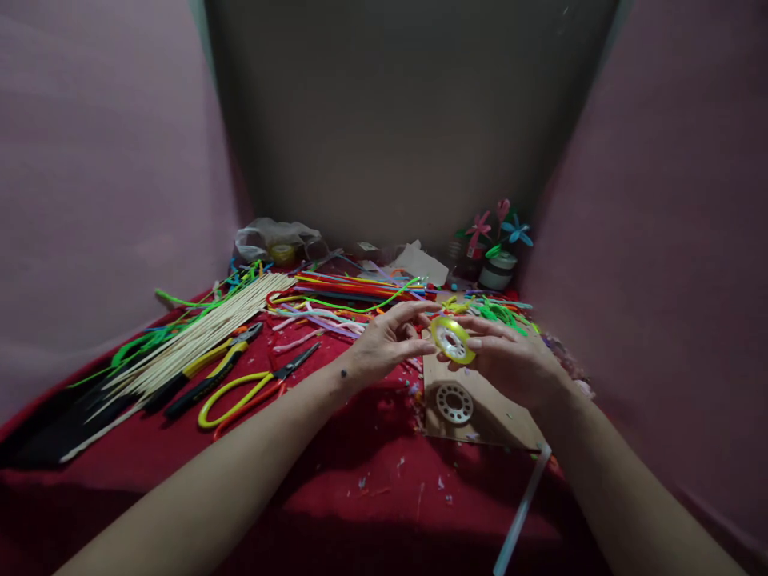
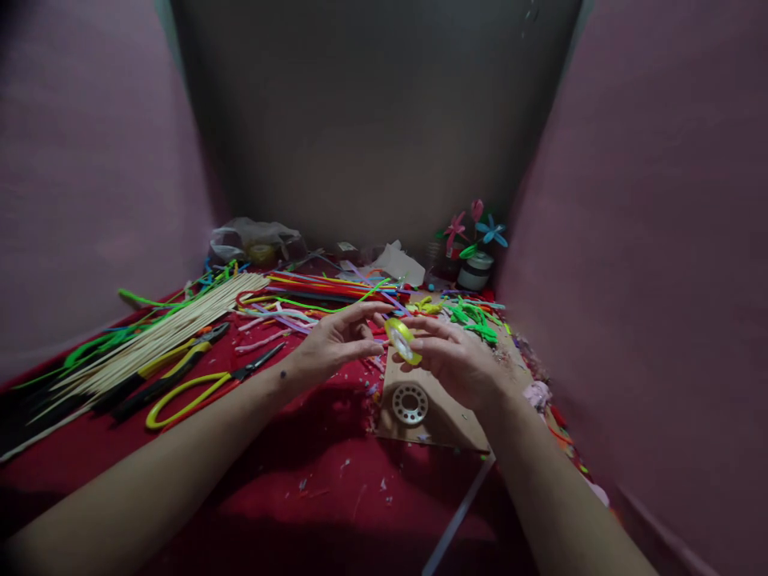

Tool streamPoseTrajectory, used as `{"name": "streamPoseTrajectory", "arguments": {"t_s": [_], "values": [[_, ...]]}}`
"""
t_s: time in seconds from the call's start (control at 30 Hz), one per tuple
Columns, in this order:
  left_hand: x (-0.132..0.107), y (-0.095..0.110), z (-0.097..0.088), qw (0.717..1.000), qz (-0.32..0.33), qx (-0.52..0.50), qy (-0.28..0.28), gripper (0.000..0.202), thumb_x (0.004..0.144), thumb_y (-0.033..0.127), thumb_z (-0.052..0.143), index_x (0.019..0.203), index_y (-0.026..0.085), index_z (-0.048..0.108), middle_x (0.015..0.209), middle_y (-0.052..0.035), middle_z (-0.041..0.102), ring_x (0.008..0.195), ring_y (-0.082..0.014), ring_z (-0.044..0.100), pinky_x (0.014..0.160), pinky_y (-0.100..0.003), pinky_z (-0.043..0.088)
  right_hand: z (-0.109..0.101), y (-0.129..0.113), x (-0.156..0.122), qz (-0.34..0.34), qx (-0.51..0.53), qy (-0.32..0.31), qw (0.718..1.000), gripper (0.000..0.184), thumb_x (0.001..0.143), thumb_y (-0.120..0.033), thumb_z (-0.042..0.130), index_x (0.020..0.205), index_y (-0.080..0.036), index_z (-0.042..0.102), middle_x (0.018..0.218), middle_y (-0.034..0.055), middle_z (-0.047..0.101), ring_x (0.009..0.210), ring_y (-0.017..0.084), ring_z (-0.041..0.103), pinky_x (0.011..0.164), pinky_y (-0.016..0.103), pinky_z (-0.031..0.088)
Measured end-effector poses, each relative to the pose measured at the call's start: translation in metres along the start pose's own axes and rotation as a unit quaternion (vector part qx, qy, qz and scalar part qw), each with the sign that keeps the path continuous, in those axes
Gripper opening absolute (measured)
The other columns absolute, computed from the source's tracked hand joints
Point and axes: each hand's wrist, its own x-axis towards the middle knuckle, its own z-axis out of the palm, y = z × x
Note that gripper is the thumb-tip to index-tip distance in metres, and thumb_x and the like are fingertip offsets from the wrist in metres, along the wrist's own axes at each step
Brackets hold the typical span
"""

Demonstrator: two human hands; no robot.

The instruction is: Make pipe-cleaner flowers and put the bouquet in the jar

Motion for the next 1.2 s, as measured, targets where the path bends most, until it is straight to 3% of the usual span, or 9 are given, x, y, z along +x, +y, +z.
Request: {"name": "streamPoseTrajectory", "arguments": {"t_s": [0.13, 0.27, 0.53, 0.67, 0.8, 0.93, 1.1, 1.2], "values": [[-0.003, 0.012, 0.002, 0.996, -0.036, -0.063, 0.042, 0.027, 0.071, 0.022, 0.065, 0.096, 0.014, 0.061, 0.077, 0.0012, 0.055, 0.057, -0.0044, 0.045, 0.052, -0.017, 0.038, 0.018, -0.001, 0.002, 0.032, 0.078, 0.008, 0.996, 0.021, 0.070, -0.031, 0.063, 0.090, -0.023, 0.063, 0.092, 0.0036, 0.064, 0.075, 0.016, 0.060, 0.061, 0.028, 0.047], [-0.002, 0.011, -0.006, 0.990, -0.090, -0.094, 0.056, 0.019, 0.070, 0.026, 0.066, 0.079, 0.012, 0.059, 0.063, 0.0029, 0.055, 0.047, -0.0039, 0.044, 0.045, -0.018, 0.034, 0.024, -0.002, 0.009, 0.046, 0.109, -0.038, 0.992, 0.028, 0.076, -0.040, 0.056, 0.093, -0.020, 0.064, 0.084, 0.0059, 0.067, 0.069, 0.016, 0.061, 0.062, 0.030, 0.049], [0.001, 0.001, -0.013, 0.973, -0.123, -0.182, 0.077, 0.026, 0.068, 0.035, 0.069, 0.078, 0.012, 0.059, 0.060, 0.0025, 0.056, 0.040, -0.0033, 0.043, 0.038, -0.017, 0.032, 0.028, 0.004, 0.020, 0.005, 0.111, 0.010, 0.994, 0.010, 0.068, -0.017, 0.067, 0.078, -0.015, 0.068, 0.074, 0.0029, 0.065, 0.057, 0.010, 0.055, 0.048, 0.020, 0.046], [0.002, 0.000, -0.013, 0.964, -0.148, -0.217, 0.040, 0.029, 0.073, 0.042, 0.062, 0.076, 0.013, 0.056, 0.050, 0.0044, 0.051, 0.037, -0.0045, 0.042, 0.035, -0.017, 0.030, 0.030, 0.010, 0.021, 0.012, 0.175, 0.074, 0.982, 0.014, 0.067, -0.014, 0.067, 0.081, -0.013, 0.068, 0.080, 0.0053, 0.067, 0.061, 0.011, 0.057, 0.049, 0.020, 0.049], [-0.001, 0.001, -0.008, 0.978, -0.142, -0.153, -0.007, 0.028, 0.070, 0.035, 0.066, 0.084, 0.012, 0.059, 0.061, 0.0021, 0.056, 0.041, -0.0039, 0.044, 0.039, -0.017, 0.033, 0.033, 0.014, 0.020, -0.010, 0.212, 0.122, 0.970, 0.016, 0.065, -0.014, 0.069, 0.080, -0.014, 0.068, 0.083, 0.0054, 0.067, 0.066, 0.013, 0.059, 0.054, 0.022, 0.051], [-0.003, 0.009, -0.003, 0.988, -0.119, -0.094, 0.005, 0.025, 0.069, 0.030, 0.065, 0.083, 0.010, 0.060, 0.064, 0.0016, 0.055, 0.046, -0.0045, 0.044, 0.042, -0.018, 0.033, 0.033, 0.020, 0.018, -0.020, 0.204, 0.104, 0.973, 0.018, 0.066, -0.017, 0.068, 0.085, -0.016, 0.067, 0.088, 0.0050, 0.067, 0.070, 0.014, 0.060, 0.060, 0.026, 0.050], [-0.004, 0.016, -0.001, 0.997, -0.070, 0.023, 0.019, 0.010, 0.071, 0.017, 0.056, 0.078, 0.011, 0.061, 0.065, 0.0027, 0.053, 0.056, -0.0065, 0.046, 0.053, -0.019, 0.037, 0.030, 0.017, 0.014, -0.075, 0.116, 0.123, 0.983, 0.035, 0.060, -0.014, 0.073, 0.093, -0.021, 0.064, 0.088, 0.0014, 0.067, 0.077, 0.015, 0.061, 0.069, 0.027, 0.047], [-0.004, 0.014, 0.001, 0.997, -0.030, 0.071, 0.001, 0.009, 0.072, 0.016, 0.055, 0.078, 0.011, 0.060, 0.073, -0.0001, 0.056, 0.068, -0.0100, 0.051, 0.063, -0.023, 0.042, 0.031, 0.015, 0.012, -0.104, 0.035, 0.107, 0.988, 0.028, 0.063, -0.017, 0.073, 0.090, -0.021, 0.065, 0.082, -0.0001, 0.067, 0.076, 0.015, 0.060, 0.072, 0.028, 0.045]]}}
